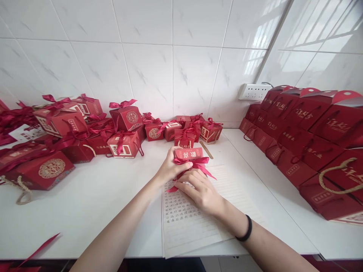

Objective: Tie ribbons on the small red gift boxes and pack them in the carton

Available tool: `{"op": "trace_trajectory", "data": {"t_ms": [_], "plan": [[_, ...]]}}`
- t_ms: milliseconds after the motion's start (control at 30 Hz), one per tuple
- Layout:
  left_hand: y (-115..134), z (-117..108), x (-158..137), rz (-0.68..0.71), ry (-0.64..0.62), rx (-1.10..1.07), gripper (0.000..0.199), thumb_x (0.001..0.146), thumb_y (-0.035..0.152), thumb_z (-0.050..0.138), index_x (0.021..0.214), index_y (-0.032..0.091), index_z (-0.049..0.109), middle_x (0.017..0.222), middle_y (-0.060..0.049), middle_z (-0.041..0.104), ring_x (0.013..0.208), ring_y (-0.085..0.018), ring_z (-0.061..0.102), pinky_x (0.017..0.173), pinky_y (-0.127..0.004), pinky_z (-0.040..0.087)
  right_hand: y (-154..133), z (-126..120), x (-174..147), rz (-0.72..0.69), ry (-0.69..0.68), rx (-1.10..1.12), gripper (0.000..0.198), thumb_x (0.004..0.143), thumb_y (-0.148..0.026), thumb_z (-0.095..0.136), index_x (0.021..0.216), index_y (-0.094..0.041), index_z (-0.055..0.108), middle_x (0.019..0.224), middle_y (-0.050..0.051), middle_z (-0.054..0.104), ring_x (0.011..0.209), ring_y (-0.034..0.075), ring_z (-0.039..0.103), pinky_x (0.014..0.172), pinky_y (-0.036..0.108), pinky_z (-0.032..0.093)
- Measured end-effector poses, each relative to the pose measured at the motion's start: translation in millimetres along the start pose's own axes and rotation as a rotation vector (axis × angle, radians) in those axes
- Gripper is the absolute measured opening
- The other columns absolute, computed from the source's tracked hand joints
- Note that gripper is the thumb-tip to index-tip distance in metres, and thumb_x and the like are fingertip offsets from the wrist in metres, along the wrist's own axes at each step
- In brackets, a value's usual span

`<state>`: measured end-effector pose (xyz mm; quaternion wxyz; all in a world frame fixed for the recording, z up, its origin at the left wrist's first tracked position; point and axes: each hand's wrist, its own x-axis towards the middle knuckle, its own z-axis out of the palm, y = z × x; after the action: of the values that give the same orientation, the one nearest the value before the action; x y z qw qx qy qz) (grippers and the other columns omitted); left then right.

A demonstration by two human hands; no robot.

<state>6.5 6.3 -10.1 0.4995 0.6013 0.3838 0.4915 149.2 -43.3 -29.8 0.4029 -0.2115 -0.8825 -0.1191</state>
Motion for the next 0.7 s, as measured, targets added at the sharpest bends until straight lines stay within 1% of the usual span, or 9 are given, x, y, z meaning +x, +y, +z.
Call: {"op": "trace_trajectory", "data": {"t_ms": [200, 367, 433, 500, 533, 567, 600, 633, 700], "plan": [[-3.5, 0.1, 0.1, 0.021, 0.010, 0.028, 0.055, 0.061, 0.032, 0.074, 0.103, 0.021, 0.039, 0.092, 0.000, 0.055, 0.085, -0.016, 0.055, 0.080, -0.031, 0.044, 1.1, 2.0, -2.0, -0.035, 0.013, 0.017, 0.017, 0.090, -0.008, 0.051, 0.101, -0.014, 0.063, 0.087, 0.006, 0.066, 0.086, 0.017, 0.058, 0.073, 0.033, 0.048], [-6.1, -0.2, 1.1, 0.056, 0.037, 0.065, 0.053, 0.061, 0.030, 0.074, 0.103, 0.021, 0.043, 0.096, -0.001, 0.056, 0.089, -0.018, 0.056, 0.082, -0.032, 0.044, -0.1, 1.4, -1.0, -0.076, 0.035, 0.026, 0.016, 0.090, -0.009, 0.052, 0.100, -0.016, 0.062, 0.082, 0.004, 0.066, 0.078, 0.015, 0.058, 0.071, 0.032, 0.047], [-6.9, -0.2, 1.3, 0.052, 0.026, 0.037, 0.053, 0.061, 0.031, 0.075, 0.102, 0.021, 0.043, 0.095, -0.001, 0.057, 0.089, -0.018, 0.057, 0.082, -0.032, 0.045, 3.3, -4.1, 0.3, -0.084, 0.029, 0.040, 0.012, 0.091, -0.018, 0.052, 0.098, -0.017, 0.061, 0.080, 0.004, 0.065, 0.075, 0.016, 0.058, 0.069, 0.033, 0.047], [-7.0, 0.1, 0.7, 0.044, 0.001, -0.010, 0.053, 0.062, 0.033, 0.076, 0.101, 0.021, 0.042, 0.095, -0.002, 0.058, 0.090, -0.018, 0.058, 0.083, -0.033, 0.045, 12.4, -14.9, 1.7, -0.044, 0.076, 0.086, 0.015, 0.092, -0.028, 0.050, 0.092, -0.018, 0.061, 0.078, 0.005, 0.063, 0.073, 0.017, 0.056, 0.066, 0.033, 0.047], [-7.0, 0.2, 0.1, 0.039, -0.012, -0.031, 0.053, 0.063, 0.033, 0.076, 0.101, 0.021, 0.042, 0.096, -0.002, 0.058, 0.090, -0.018, 0.058, 0.083, -0.033, 0.045, 19.3, -22.0, 2.1, 0.030, 0.123, 0.106, 0.019, 0.092, -0.031, 0.048, 0.085, -0.018, 0.059, 0.075, 0.005, 0.061, 0.070, 0.017, 0.055, 0.064, 0.033, 0.046], [-6.9, 0.3, -0.6, 0.031, -0.021, -0.048, 0.053, 0.064, 0.033, 0.076, 0.102, 0.021, 0.042, 0.097, -0.002, 0.058, 0.090, -0.018, 0.058, 0.082, -0.033, 0.045, 27.2, -29.6, 2.4, 0.147, 0.165, 0.123, 0.023, 0.092, -0.031, 0.046, 0.078, -0.018, 0.057, 0.071, 0.005, 0.059, 0.068, 0.016, 0.054, 0.062, 0.032, 0.045], [-6.9, 0.3, -1.2, 0.020, -0.025, -0.059, 0.053, 0.065, 0.032, 0.076, 0.103, 0.021, 0.041, 0.097, -0.003, 0.058, 0.090, -0.018, 0.058, 0.081, -0.032, 0.046, 35.8, -37.0, 2.3, 0.309, 0.184, 0.130, 0.027, 0.092, -0.032, 0.044, 0.070, -0.019, 0.054, 0.066, 0.004, 0.056, 0.063, 0.015, 0.052, 0.059, 0.030, 0.043], [-6.9, 0.3, -1.6, 0.005, -0.026, -0.063, 0.053, 0.065, 0.032, 0.076, 0.103, 0.021, 0.041, 0.097, -0.003, 0.058, 0.089, -0.017, 0.058, 0.080, -0.032, 0.046, 44.5, -43.6, 1.7, 0.489, 0.138, 0.147, 0.033, 0.092, -0.036, 0.043, 0.065, -0.019, 0.051, 0.062, 0.003, 0.054, 0.059, 0.015, 0.050, 0.056, 0.029, 0.041], [-7.0, 0.1, -1.7, -0.018, -0.017, -0.054, 0.050, 0.066, 0.031, 0.075, 0.103, 0.021, 0.042, 0.097, -0.003, 0.058, 0.088, -0.017, 0.059, 0.079, -0.032, 0.047, 59.4, -52.5, -0.6, 0.771, -0.102, 0.259, 0.043, 0.090, -0.050, 0.043, 0.062, -0.018, 0.051, 0.058, 0.001, 0.052, 0.055, 0.014, 0.046, 0.052, 0.028, 0.037]]}}
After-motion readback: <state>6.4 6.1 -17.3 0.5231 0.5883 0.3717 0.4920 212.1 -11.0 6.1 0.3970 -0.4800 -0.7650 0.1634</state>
